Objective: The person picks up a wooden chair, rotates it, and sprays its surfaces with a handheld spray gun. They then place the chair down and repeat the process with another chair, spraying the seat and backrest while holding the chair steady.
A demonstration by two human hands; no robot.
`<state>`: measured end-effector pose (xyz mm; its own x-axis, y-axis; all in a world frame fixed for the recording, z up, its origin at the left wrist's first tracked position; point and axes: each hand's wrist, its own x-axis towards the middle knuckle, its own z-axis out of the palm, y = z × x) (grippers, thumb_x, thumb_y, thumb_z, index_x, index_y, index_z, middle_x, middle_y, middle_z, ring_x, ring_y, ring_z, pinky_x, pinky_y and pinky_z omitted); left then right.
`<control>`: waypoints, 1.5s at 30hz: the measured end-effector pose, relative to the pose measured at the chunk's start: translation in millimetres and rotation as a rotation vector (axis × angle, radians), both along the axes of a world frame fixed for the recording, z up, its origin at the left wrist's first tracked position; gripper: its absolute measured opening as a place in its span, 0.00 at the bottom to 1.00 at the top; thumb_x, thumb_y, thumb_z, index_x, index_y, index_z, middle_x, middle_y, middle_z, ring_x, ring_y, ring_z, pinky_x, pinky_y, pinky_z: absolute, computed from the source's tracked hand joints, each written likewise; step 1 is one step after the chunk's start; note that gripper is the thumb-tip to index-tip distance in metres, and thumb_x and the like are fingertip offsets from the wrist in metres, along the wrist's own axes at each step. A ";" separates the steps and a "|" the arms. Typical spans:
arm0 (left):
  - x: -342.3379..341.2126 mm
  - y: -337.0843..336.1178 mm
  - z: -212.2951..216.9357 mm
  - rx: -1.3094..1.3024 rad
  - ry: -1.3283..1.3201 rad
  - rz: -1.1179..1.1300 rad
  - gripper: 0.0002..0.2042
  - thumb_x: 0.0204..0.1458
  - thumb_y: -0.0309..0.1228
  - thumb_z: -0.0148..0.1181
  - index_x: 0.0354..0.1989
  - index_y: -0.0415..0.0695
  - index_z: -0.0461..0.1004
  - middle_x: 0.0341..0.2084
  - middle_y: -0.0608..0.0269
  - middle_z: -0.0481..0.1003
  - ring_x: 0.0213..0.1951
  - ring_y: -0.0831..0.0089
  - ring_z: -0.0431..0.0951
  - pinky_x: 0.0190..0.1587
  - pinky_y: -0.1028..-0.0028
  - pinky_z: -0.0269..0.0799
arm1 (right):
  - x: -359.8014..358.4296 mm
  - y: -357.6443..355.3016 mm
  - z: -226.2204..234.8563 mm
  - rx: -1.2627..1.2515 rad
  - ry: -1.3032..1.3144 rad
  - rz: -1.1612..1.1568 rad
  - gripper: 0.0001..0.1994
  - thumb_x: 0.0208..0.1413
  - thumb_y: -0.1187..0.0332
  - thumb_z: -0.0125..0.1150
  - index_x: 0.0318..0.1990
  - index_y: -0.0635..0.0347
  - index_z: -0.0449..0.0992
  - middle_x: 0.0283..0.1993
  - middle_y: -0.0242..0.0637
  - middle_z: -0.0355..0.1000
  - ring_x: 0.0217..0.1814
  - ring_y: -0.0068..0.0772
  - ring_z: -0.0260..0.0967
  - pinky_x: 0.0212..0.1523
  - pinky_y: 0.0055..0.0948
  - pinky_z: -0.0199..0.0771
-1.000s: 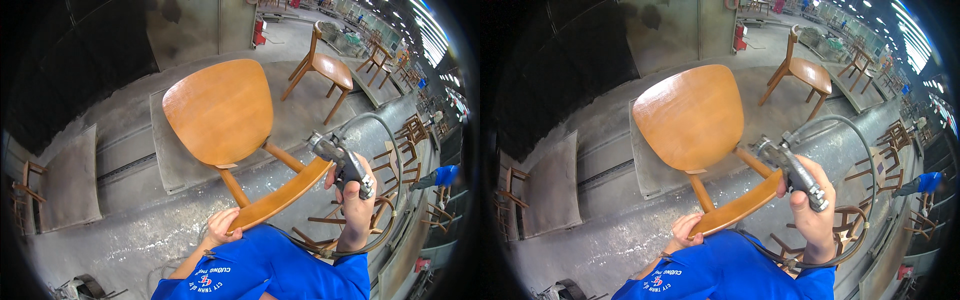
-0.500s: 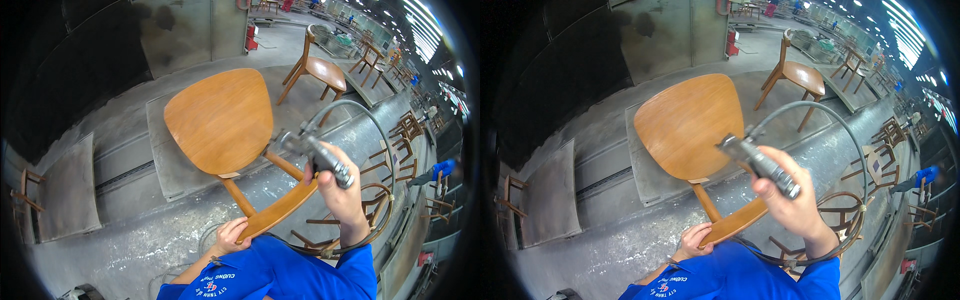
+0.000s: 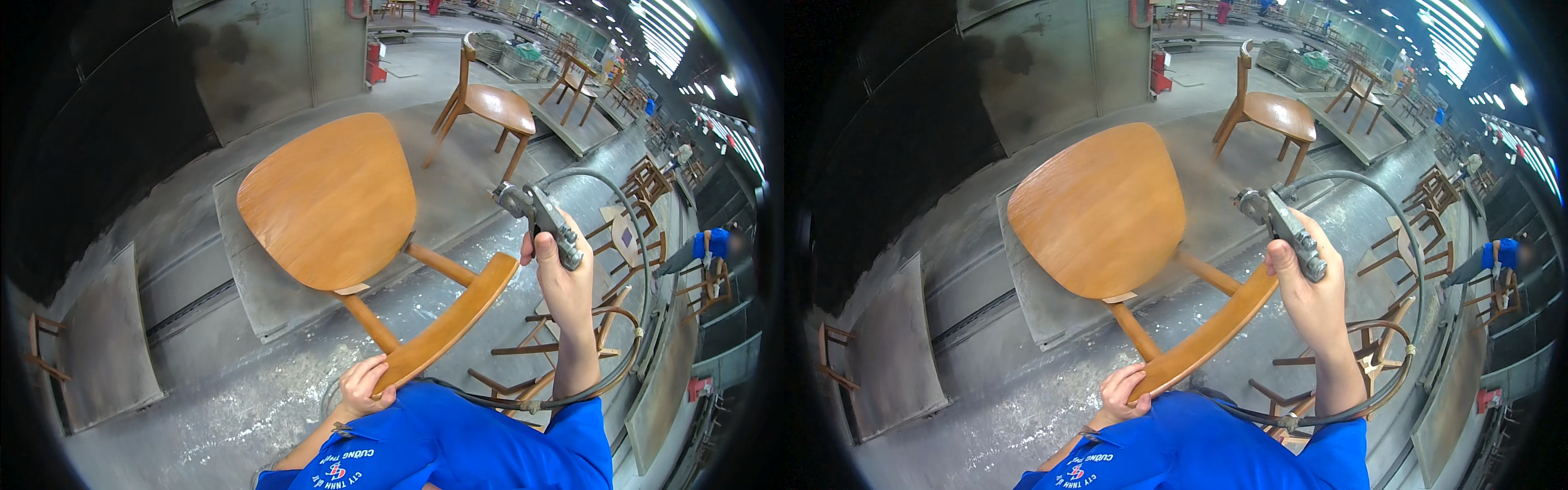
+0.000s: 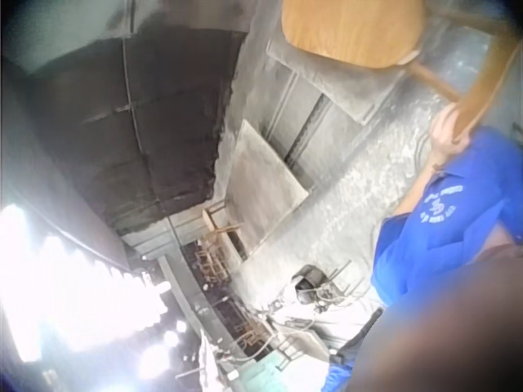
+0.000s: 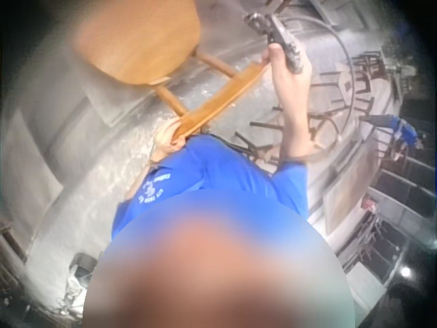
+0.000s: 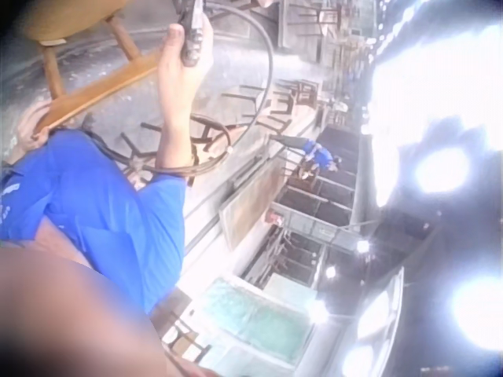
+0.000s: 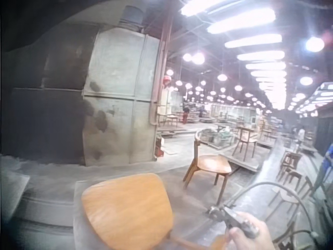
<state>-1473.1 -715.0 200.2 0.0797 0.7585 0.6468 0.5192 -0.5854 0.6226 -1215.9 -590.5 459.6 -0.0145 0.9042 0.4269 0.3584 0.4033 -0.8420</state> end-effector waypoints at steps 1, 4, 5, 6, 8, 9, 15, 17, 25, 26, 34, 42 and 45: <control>0.3 0.0 0.0 0.000 0.006 0.001 0.19 0.44 0.40 0.65 0.35 0.33 0.81 0.38 0.46 0.81 0.35 0.56 0.84 0.38 0.65 0.81 | 1.3 1.9 -1.5 0.024 -0.017 -0.033 0.25 0.66 0.54 0.60 0.57 0.68 0.71 0.29 0.29 0.70 0.31 0.17 0.67 0.33 0.19 0.68; 0.9 0.0 -1.6 0.004 0.007 0.004 0.19 0.44 0.40 0.65 0.35 0.33 0.80 0.38 0.47 0.81 0.35 0.55 0.84 0.38 0.65 0.81 | 5.3 2.8 -4.0 0.052 -0.049 -0.082 0.26 0.68 0.49 0.54 0.54 0.67 0.72 0.28 0.29 0.70 0.26 0.14 0.62 0.28 0.17 0.62; 1.2 0.1 -2.4 -0.014 0.012 0.004 0.19 0.44 0.40 0.65 0.35 0.33 0.80 0.38 0.47 0.81 0.35 0.55 0.84 0.38 0.65 0.81 | 7.2 -0.7 -3.6 0.033 -0.045 -0.071 0.26 0.67 0.48 0.54 0.54 0.67 0.72 0.28 0.30 0.71 0.24 0.13 0.60 0.26 0.16 0.60; 1.5 0.2 -3.1 0.000 0.006 0.002 0.19 0.44 0.39 0.65 0.36 0.33 0.80 0.39 0.47 0.81 0.35 0.55 0.84 0.38 0.65 0.81 | 8.4 -5.0 -3.2 0.010 -0.035 -0.058 0.27 0.67 0.47 0.54 0.54 0.67 0.72 0.27 0.30 0.71 0.23 0.12 0.58 0.24 0.16 0.58; 1.9 0.7 -4.7 -0.006 0.013 0.005 0.19 0.44 0.39 0.66 0.36 0.34 0.80 0.39 0.48 0.81 0.35 0.55 0.83 0.38 0.65 0.81 | 7.9 -20.1 -2.9 -0.104 0.035 0.032 0.28 0.65 0.49 0.59 0.57 0.68 0.71 0.29 0.30 0.71 0.29 0.17 0.64 0.32 0.20 0.65; 1.4 0.3 -5.7 0.000 0.009 0.004 0.19 0.44 0.39 0.66 0.36 0.34 0.80 0.39 0.48 0.81 0.35 0.55 0.83 0.38 0.65 0.81 | 6.1 -28.8 -3.0 -0.163 0.076 0.079 0.29 0.64 0.49 0.61 0.58 0.69 0.71 0.30 0.29 0.71 0.32 0.19 0.67 0.36 0.22 0.68; 2.8 3.7 -7.5 0.020 0.024 0.002 0.18 0.43 0.38 0.67 0.36 0.35 0.80 0.40 0.49 0.81 0.35 0.56 0.83 0.37 0.66 0.80 | -12.0 -59.2 -3.1 -0.232 0.090 0.301 0.36 0.57 0.42 0.64 0.60 0.68 0.70 0.31 0.34 0.74 0.33 0.23 0.70 0.36 0.24 0.70; 2.7 4.1 -7.6 -0.002 0.022 -0.014 0.18 0.43 0.38 0.68 0.37 0.35 0.80 0.40 0.49 0.81 0.35 0.57 0.83 0.37 0.66 0.80 | -14.6 -65.5 -0.2 -0.284 0.117 0.381 0.37 0.56 0.42 0.65 0.60 0.68 0.70 0.31 0.35 0.75 0.34 0.23 0.71 0.36 0.25 0.71; 3.8 6.7 -9.7 0.021 0.039 -0.025 0.18 0.43 0.39 0.68 0.36 0.35 0.80 0.40 0.49 0.81 0.34 0.58 0.83 0.37 0.67 0.80 | -13.1 -58.0 -15.1 -0.221 0.040 0.229 0.34 0.56 0.45 0.68 0.58 0.67 0.72 0.31 0.31 0.74 0.34 0.19 0.71 0.36 0.23 0.72; 4.0 7.1 -10.2 0.015 0.037 -0.027 0.18 0.43 0.39 0.68 0.36 0.35 0.80 0.40 0.50 0.81 0.34 0.58 0.83 0.37 0.67 0.80 | -7.5 -55.1 -15.8 -0.208 0.010 0.168 0.33 0.57 0.47 0.67 0.58 0.68 0.72 0.31 0.29 0.73 0.34 0.19 0.70 0.35 0.22 0.71; 3.0 8.3 -17.0 0.049 0.065 -0.027 0.18 0.43 0.39 0.68 0.36 0.36 0.80 0.40 0.50 0.81 0.33 0.59 0.83 0.35 0.68 0.80 | 21.0 -36.7 -34.7 -0.057 0.001 -0.133 0.27 0.65 0.53 0.60 0.60 0.69 0.70 0.29 0.28 0.71 0.30 0.18 0.66 0.33 0.19 0.67; 2.4 8.7 -21.6 0.058 0.069 -0.036 0.18 0.42 0.38 0.69 0.36 0.35 0.80 0.40 0.49 0.80 0.34 0.59 0.83 0.34 0.69 0.80 | -0.4 -75.4 -41.8 -0.342 0.127 0.233 0.36 0.59 0.42 0.62 0.60 0.69 0.70 0.31 0.33 0.73 0.33 0.21 0.68 0.35 0.23 0.67; 2.0 7.9 -23.3 0.048 0.072 -0.042 0.18 0.41 0.37 0.69 0.36 0.35 0.80 0.41 0.50 0.80 0.34 0.59 0.83 0.35 0.69 0.79 | -11.8 -80.8 -42.5 -0.380 0.113 0.364 0.37 0.57 0.42 0.65 0.60 0.69 0.70 0.32 0.34 0.74 0.33 0.23 0.71 0.36 0.24 0.70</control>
<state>-1471.1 -707.1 176.9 0.1583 0.7222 0.6734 0.5364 -0.6355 0.5554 -1227.7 -671.3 417.2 -0.3291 0.9402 0.0876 0.1510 0.1440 -0.9780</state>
